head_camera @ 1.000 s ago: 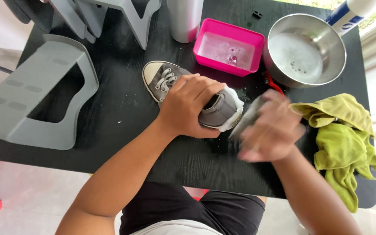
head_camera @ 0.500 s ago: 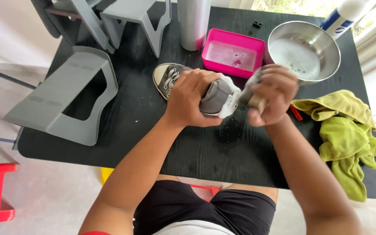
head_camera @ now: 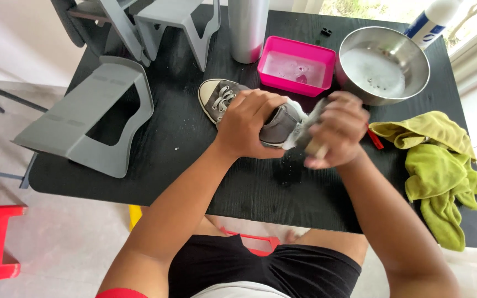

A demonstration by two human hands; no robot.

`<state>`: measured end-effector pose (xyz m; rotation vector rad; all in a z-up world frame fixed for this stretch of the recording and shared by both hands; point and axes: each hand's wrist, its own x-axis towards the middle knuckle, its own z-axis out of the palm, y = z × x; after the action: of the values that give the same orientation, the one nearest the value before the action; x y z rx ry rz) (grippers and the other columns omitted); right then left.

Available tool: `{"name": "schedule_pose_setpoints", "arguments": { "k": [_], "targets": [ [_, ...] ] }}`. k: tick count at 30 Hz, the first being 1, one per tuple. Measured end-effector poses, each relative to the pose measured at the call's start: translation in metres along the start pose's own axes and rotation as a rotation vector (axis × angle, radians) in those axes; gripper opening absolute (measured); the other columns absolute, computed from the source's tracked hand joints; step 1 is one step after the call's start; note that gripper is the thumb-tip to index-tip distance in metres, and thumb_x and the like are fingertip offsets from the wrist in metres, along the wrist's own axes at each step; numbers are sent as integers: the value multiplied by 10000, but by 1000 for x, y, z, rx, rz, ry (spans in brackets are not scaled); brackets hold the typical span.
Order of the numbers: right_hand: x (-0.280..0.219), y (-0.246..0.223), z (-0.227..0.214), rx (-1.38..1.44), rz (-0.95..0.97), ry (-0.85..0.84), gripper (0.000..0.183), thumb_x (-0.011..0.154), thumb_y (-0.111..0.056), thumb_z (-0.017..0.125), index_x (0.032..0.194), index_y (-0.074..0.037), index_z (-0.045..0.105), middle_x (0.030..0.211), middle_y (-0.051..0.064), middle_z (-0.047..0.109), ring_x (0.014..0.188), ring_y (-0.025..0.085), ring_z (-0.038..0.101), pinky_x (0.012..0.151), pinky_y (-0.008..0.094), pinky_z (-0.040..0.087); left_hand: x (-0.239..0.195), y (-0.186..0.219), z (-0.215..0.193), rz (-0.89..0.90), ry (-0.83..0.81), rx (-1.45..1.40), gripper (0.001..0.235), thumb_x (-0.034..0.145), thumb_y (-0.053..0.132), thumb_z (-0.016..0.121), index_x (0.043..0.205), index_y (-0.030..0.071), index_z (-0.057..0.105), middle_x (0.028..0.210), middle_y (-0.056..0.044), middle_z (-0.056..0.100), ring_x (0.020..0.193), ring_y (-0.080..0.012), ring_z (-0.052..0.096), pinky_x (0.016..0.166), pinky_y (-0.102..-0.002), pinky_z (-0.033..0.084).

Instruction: The person wipes a gray sneaker with a green cloth, then uses a brush dipped in soapy water to scrub the shoe's upper and sole. The person repeatedly dips the brush and scrubs different areas of the shoe throughout the clip.

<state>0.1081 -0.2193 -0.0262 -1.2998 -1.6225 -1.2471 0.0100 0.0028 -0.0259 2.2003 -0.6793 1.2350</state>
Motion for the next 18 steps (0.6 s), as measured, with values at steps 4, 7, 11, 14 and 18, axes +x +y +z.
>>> {"name": "schedule_pose_setpoints", "arguments": {
  "k": [4,7,11,14,18],
  "targets": [
    [-6,7,5,18,-35,44,526,958,-611,617,982,-94,709,1028,180,569,889,374,577,835,612,530,-1,-2,2,4,-8,9,845,628,640,757,1284,116,664,1063,-45,693,1046,-229,689,1008,-423,502],
    [-9,15,-11,-41,30,22,580,969,-617,614,996,-41,681,1034,210,522,878,424,563,821,621,539,1,0,-3,1,-31,-4,833,662,652,747,1289,111,660,1079,-52,692,1053,-237,689,1012,-427,497],
    [24,-9,-9,187,37,-73,552,840,-710,666,671,-185,629,681,39,498,551,263,521,623,497,522,3,1,-4,-14,-31,30,812,676,665,728,1274,121,662,1107,-39,692,1073,-227,689,1021,-422,497],
    [12,-5,-2,70,49,-100,516,857,-656,648,737,-154,648,689,70,526,578,298,531,712,540,542,4,3,-7,-19,-34,39,816,656,647,741,1277,124,661,1120,-37,692,1079,-228,690,1022,-424,503],
    [-14,3,-17,-39,194,33,573,910,-566,728,954,4,704,1115,216,511,1025,458,559,904,625,541,2,1,-7,-32,-42,10,857,639,648,759,1300,113,652,1120,-41,692,1100,-240,693,1034,-435,503]
  ]
}}
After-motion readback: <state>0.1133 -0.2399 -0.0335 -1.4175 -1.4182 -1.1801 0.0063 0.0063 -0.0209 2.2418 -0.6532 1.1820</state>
